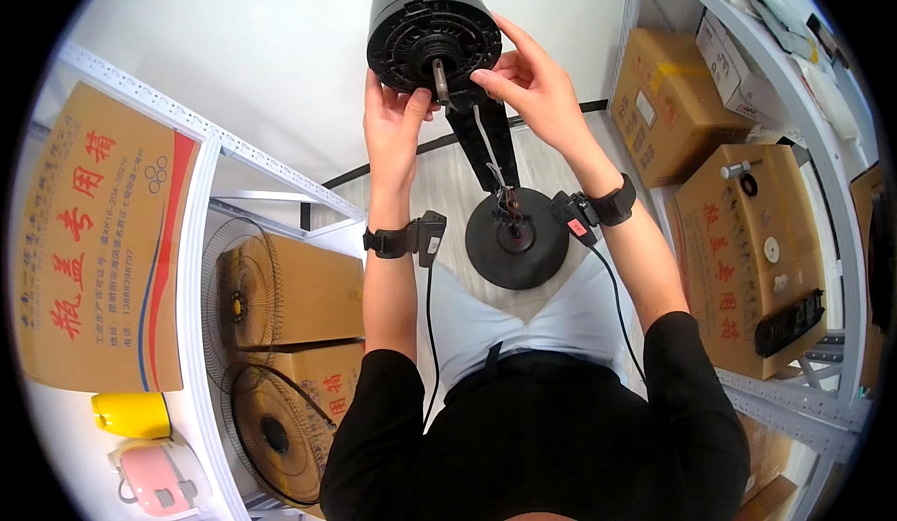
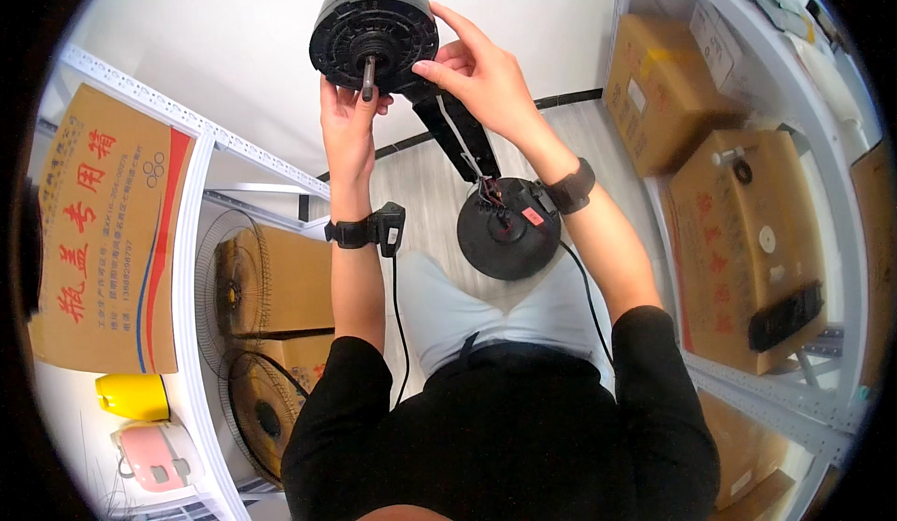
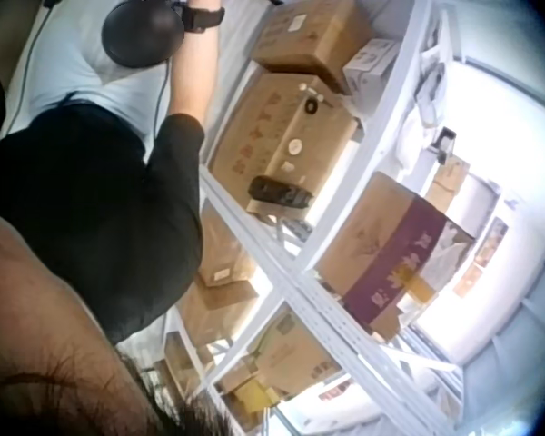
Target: The person is repairing a fan motor. They use a screwdriver to loosen and tighten screws on the motor housing, then remove a black plastic component from the fan stand.
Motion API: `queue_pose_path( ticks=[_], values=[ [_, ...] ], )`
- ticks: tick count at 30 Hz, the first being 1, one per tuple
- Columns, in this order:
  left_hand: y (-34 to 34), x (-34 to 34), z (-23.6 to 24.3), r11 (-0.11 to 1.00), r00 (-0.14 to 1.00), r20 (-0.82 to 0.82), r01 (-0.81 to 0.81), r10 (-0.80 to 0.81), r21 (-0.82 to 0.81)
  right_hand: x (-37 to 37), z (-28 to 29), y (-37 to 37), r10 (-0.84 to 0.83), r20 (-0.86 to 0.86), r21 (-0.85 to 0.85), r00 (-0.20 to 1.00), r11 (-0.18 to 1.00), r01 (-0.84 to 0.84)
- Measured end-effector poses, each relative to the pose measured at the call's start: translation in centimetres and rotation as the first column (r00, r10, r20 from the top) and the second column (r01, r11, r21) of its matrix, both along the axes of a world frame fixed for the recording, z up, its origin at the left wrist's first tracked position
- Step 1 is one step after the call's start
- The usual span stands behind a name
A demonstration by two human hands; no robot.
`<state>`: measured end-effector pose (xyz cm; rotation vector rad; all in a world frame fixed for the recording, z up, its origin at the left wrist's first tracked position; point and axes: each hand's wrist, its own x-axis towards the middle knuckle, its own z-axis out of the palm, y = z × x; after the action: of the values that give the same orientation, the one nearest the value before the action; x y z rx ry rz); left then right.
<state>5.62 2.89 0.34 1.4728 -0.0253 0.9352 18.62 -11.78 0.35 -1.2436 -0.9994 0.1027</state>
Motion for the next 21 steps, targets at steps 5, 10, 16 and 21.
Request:
queue_pose_path(
  ticks=[5,10,16,21],
  values=[
    [0.5,0.5,-0.2,0.997,0.998,-0.007,-0.054,0.055,0.061,-0.3,0.3,0.2,-0.015,0.051,0.007,0.999,1.000,0.014],
    [2.3,0.8,-0.4,0.962,0.986,0.091,-0.160,0.143,0.222,0.0,0.7,0.1,-0.035,0.132,-0.015,0.991,0.999,0.038],
    [2.9,1.0,2.0,0.922,0.994,0.078,0.040,-0.075,0.386,1.3,0.4,0.6,-0.092,0.264,0.092,0.960,0.993,0.070],
    [3.6,0.5,2.3,0.870,0.998,0.025,0.041,-0.061,0.491,1.5,1.3,0.6,0.024,0.296,0.133,0.955,0.989,-0.066]
  ],
)
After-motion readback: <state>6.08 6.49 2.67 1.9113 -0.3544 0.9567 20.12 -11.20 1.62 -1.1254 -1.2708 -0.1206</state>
